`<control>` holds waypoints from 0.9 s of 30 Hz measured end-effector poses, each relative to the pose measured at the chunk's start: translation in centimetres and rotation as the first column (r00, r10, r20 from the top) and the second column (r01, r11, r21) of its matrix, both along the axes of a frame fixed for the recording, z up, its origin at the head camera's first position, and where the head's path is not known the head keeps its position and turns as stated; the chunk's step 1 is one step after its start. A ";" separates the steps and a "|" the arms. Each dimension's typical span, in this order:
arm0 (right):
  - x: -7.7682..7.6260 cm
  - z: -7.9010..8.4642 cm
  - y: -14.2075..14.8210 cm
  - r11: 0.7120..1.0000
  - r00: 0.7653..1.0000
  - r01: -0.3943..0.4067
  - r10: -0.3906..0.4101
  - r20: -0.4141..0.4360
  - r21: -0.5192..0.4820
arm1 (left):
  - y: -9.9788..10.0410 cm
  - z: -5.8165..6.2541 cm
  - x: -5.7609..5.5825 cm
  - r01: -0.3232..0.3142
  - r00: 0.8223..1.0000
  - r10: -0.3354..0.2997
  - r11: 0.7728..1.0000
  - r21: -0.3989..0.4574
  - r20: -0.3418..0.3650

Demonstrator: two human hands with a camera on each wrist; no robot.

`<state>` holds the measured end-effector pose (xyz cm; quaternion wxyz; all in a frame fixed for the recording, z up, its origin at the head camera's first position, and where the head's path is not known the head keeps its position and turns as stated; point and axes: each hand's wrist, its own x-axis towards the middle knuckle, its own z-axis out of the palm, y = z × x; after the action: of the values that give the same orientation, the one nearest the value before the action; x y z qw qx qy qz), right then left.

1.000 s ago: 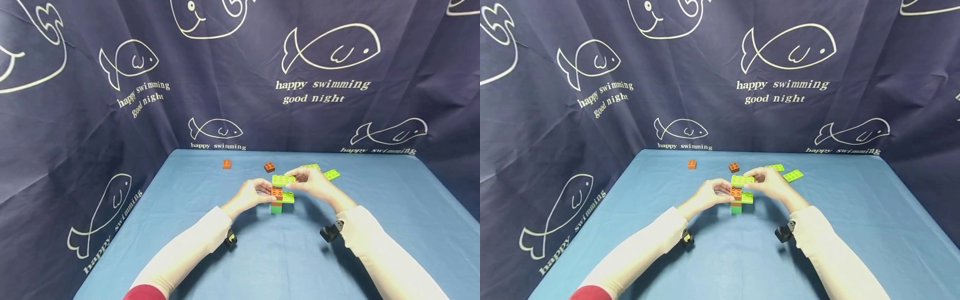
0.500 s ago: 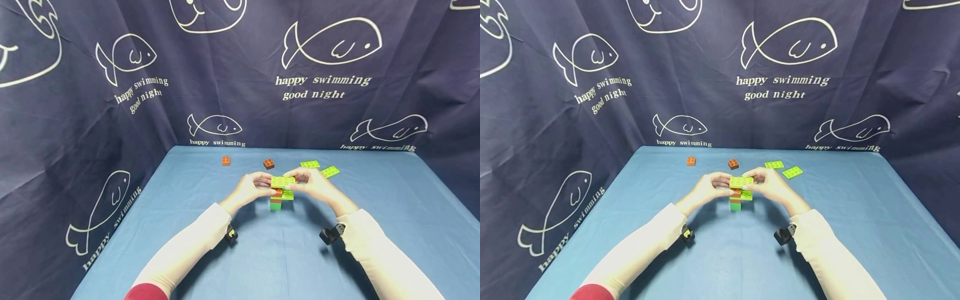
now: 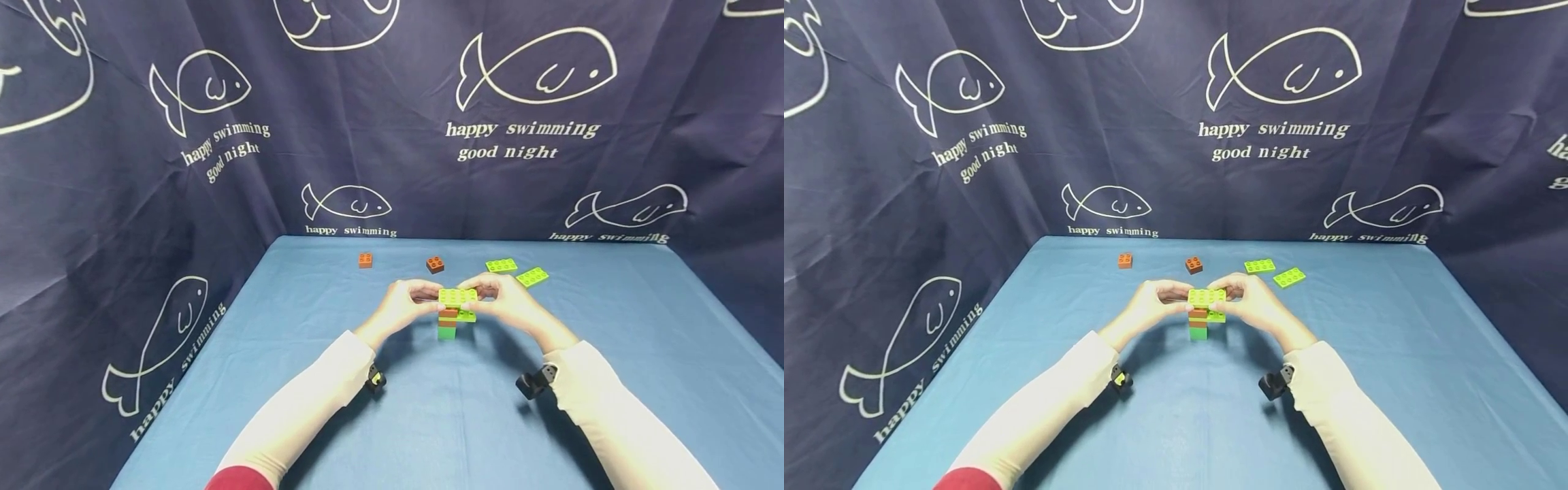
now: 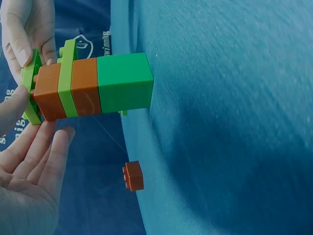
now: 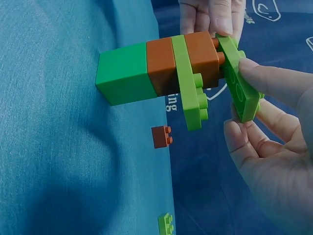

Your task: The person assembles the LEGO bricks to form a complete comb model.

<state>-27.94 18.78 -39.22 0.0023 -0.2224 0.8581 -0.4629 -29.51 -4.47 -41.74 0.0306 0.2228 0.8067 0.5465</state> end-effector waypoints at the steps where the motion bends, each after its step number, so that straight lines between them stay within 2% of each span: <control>1: 0.0 0.0 0.0 1.000 1.000 0.001 -0.001 0.003 0.000 | 0.0 0.1 0.0 -0.005 1.000 0.005 1.000 -0.011 -0.010; 8: 0.1 0.3 -0.1 1.000 1.000 -0.013 0.013 -0.013 0.014 | 0.1 0.4 -0.1 -0.023 0.998 0.017 0.997 -0.080 -0.067; 12: 0.1 0.2 -0.5 1.000 0.999 -0.023 0.023 -0.045 0.006 | -0.1 0.6 -0.1 -0.021 0.997 0.013 0.995 -0.102 -0.077; 19: 0.1 -0.2 -1.2 1.000 0.998 0.007 -0.007 -0.063 0.002 | -0.2 1.3 0.1 -0.016 0.991 -0.008 0.984 -0.178 -0.133; 27: 0.5 -0.5 -1.6 0.998 0.998 0.029 -0.026 -0.061 0.049 | 0.1 1.4 0.2 0.003 0.993 -0.029 0.977 -0.214 -0.117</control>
<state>-27.46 17.19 -39.69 -0.0243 -0.2242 0.8721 -0.4343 -29.30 -4.32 -40.36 0.0105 0.2569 0.8594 0.4420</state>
